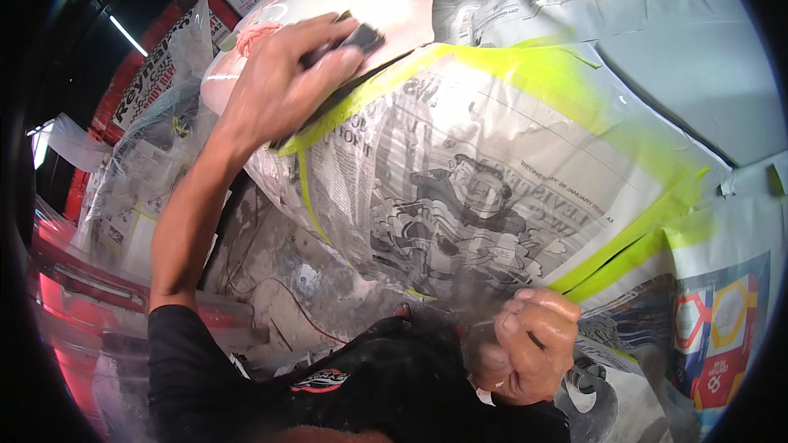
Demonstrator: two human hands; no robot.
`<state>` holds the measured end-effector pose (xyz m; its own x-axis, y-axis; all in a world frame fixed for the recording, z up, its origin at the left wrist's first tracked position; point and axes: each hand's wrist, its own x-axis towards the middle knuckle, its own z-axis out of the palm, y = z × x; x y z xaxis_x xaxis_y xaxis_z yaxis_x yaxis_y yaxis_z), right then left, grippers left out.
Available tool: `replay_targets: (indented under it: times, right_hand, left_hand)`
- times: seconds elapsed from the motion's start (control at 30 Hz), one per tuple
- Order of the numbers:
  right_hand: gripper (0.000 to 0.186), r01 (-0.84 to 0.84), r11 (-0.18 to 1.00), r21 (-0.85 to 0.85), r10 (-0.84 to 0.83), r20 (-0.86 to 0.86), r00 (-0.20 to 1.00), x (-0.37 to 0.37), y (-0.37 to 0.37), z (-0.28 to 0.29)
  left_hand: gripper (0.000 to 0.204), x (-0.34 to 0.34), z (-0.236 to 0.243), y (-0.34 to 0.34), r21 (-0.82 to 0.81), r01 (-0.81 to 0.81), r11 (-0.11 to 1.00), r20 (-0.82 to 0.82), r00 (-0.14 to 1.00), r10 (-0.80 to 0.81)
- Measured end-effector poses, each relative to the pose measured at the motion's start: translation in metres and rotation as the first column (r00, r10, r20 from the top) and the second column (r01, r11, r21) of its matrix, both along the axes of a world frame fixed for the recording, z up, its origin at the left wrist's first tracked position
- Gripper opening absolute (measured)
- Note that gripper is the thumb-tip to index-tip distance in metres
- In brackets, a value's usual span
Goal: The person sands a pink car part with a sanding block, moving it back and forth across the surface. They occasionally wipe the surface with a pink cloth while continuing to sand.
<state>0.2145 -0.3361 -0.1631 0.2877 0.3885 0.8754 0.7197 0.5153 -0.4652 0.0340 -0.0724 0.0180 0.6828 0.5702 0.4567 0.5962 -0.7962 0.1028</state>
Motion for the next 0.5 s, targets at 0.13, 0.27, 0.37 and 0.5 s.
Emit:
replay_targets:
  times: [0.13, 0.27, 0.37, 0.5]
  right_hand:
    - [0.030, -0.007, 0.999, 0.041, 0.008, -0.035, 0.999, 0.003, 0.002, -0.001]
    - [0.025, -0.038, 0.979, 0.198, 0.051, -0.060, 0.997, -0.002, 0.006, -0.004]
    - [0.025, 0.003, 0.979, 0.202, 0.006, -0.045, 0.999, 0.005, 0.004, -0.009]
    - [0.033, 0.021, 1.000, 0.018, -0.021, -0.030, 0.999, 0.001, 0.000, -0.002]
  left_hand:
    - [0.060, 0.007, 0.008, 0.015, -0.050, -0.096, 0.994, -0.013, 0.995, 0.095]
    - [0.057, 0.017, 0.009, 0.034, -0.071, -0.139, 0.988, -0.013, 0.990, 0.139]
    - [0.057, 0.005, 0.002, 0.003, 0.038, 0.074, 0.997, -0.007, 0.997, -0.073]
    - [0.058, 0.014, 0.006, 0.026, 0.012, 0.039, 0.999, -0.010, 0.999, -0.039]
